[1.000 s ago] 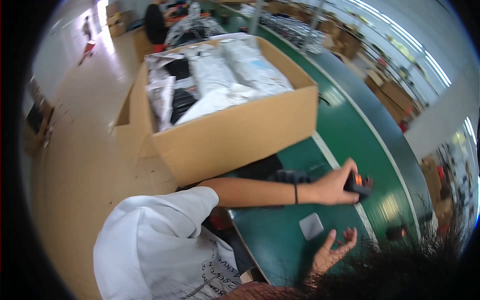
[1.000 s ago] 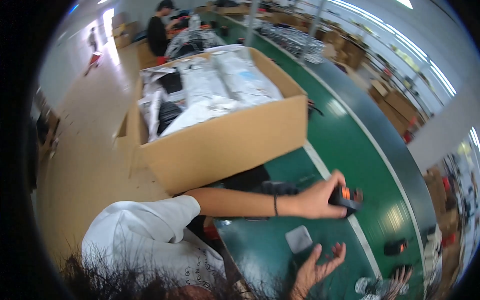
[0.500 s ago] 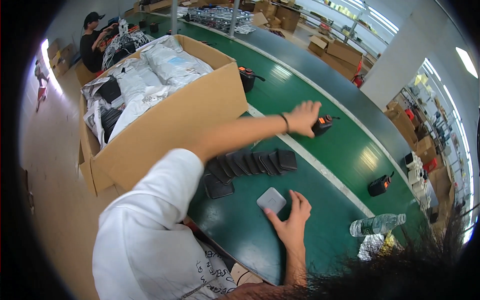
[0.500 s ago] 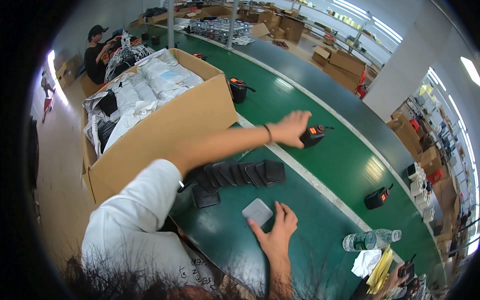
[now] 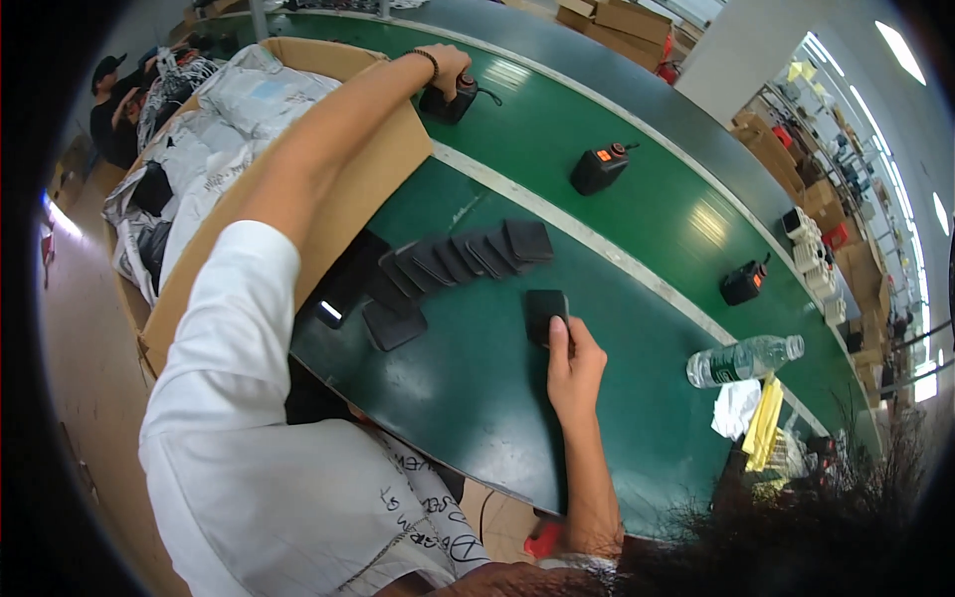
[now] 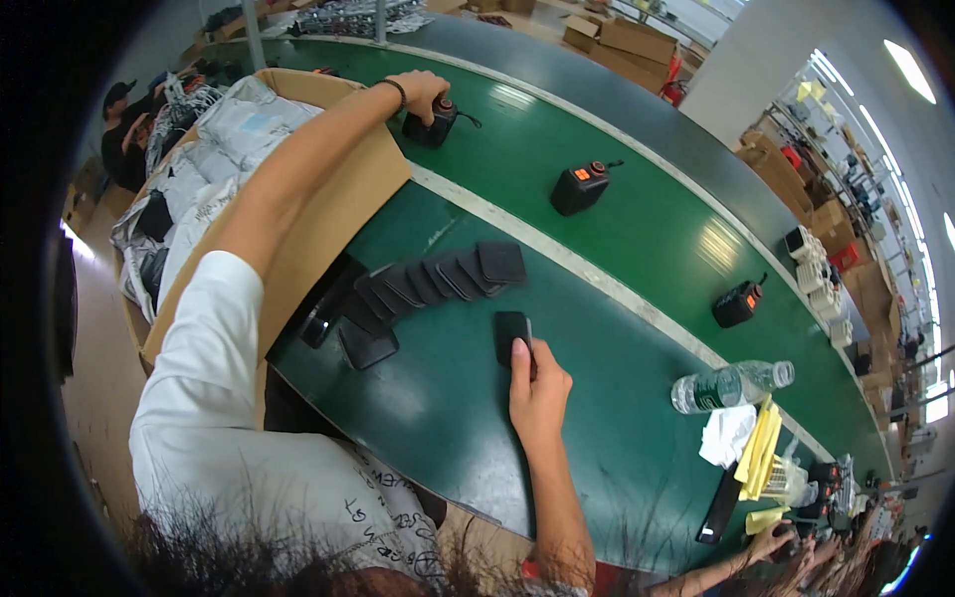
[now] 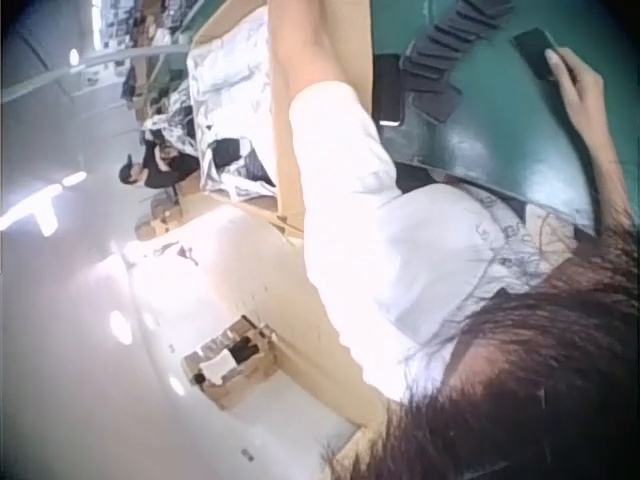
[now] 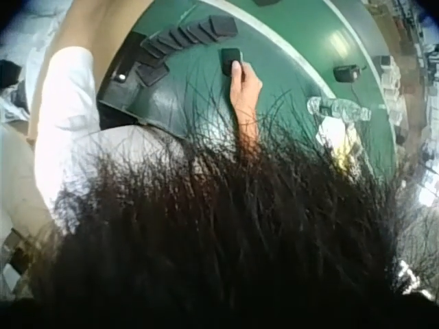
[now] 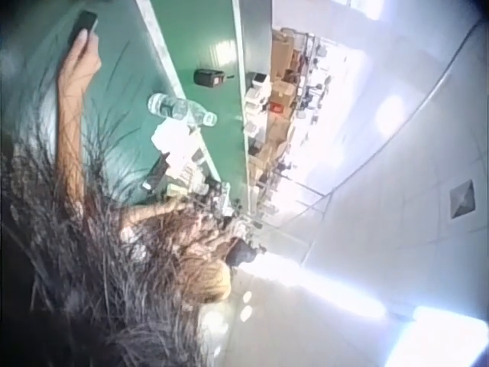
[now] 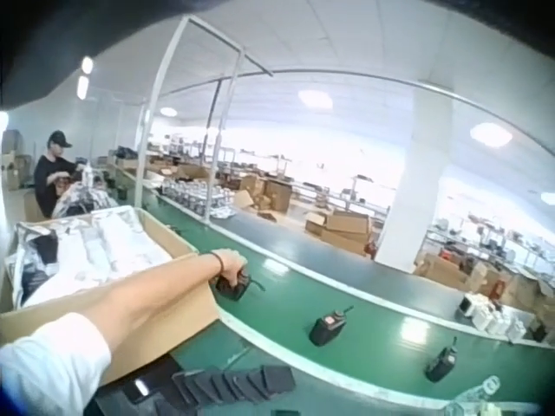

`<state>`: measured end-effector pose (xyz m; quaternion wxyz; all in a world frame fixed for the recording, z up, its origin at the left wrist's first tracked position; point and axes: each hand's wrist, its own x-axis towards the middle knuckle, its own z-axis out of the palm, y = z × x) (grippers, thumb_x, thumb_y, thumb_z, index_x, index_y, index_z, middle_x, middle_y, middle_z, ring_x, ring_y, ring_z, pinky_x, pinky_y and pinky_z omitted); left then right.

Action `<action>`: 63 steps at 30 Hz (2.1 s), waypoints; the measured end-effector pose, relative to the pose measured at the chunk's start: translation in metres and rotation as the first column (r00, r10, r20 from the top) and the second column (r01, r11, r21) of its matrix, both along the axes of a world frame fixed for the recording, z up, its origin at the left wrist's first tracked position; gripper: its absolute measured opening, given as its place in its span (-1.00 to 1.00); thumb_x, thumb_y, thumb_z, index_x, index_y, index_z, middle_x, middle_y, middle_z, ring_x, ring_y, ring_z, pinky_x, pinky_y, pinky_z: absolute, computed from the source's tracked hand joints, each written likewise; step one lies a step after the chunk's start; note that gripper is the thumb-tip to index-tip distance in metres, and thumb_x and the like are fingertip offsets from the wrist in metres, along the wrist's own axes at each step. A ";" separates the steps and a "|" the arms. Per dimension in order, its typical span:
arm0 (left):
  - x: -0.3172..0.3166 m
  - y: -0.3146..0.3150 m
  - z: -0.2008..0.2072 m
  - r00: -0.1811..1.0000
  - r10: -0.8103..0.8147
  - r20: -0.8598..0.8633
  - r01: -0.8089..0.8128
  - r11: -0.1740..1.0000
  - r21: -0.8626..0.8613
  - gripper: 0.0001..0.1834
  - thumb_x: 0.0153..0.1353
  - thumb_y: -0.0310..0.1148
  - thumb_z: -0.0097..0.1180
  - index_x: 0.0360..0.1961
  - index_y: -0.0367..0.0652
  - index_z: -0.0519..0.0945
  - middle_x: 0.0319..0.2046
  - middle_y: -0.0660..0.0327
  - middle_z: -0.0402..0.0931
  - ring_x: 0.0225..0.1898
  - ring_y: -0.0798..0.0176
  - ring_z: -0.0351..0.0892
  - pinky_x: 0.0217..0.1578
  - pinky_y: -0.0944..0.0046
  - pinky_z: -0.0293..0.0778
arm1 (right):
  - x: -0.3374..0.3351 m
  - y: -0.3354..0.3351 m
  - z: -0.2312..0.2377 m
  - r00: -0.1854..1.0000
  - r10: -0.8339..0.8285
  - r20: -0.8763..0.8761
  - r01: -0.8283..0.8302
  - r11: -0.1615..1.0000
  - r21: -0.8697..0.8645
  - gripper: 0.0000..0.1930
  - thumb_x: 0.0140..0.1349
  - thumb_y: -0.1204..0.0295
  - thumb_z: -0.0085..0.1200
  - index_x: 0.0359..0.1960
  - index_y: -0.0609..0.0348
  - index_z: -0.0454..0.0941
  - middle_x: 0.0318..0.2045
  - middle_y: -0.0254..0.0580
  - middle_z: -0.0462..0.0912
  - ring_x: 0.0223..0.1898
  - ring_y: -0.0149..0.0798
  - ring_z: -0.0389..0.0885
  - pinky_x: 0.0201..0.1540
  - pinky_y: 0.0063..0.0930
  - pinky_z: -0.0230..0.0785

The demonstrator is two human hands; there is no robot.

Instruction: The person attaches plastic battery covers to handheld radio devices by hand.

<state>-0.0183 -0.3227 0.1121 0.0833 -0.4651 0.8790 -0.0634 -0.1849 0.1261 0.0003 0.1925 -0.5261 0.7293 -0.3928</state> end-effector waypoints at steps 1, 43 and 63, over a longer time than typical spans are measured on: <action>-0.004 0.004 0.005 0.998 -0.034 -0.044 0.034 0.999 0.003 -0.34 -0.22 -0.16 0.49 -0.05 -0.16 0.54 -0.08 0.01 0.60 -0.03 -0.05 0.59 -0.07 0.06 0.55 | -0.001 -0.006 -0.013 0.950 0.012 0.312 0.020 0.995 -0.098 -0.80 0.38 0.37 0.07 -0.24 0.30 0.55 -0.35 -0.16 0.68 -0.36 -0.27 0.65 -0.28 -0.41 0.56; 0.020 0.331 -0.107 0.098 0.309 -0.946 0.800 0.541 0.260 -0.52 0.54 -0.11 -0.48 0.22 -0.26 0.22 0.17 0.04 0.35 0.20 0.24 0.31 0.27 0.22 0.17 | 0.025 0.013 0.024 0.893 -0.013 0.450 0.167 0.938 -0.305 -0.63 0.15 0.70 0.23 0.02 0.38 0.54 -0.34 -0.30 0.56 -0.37 -0.55 0.53 -0.38 -0.69 0.50; 0.033 0.331 -0.083 0.165 0.386 -0.908 0.913 0.290 0.289 -0.39 0.45 -0.14 -0.17 0.36 -0.29 0.08 0.19 0.04 0.26 0.25 0.22 0.24 0.30 0.21 0.13 | 0.015 0.013 0.021 0.528 0.186 0.829 -0.084 0.982 -0.167 -0.13 -0.15 0.29 0.56 0.19 0.33 0.32 0.09 -0.17 0.51 0.11 -0.28 0.49 0.24 -0.36 0.29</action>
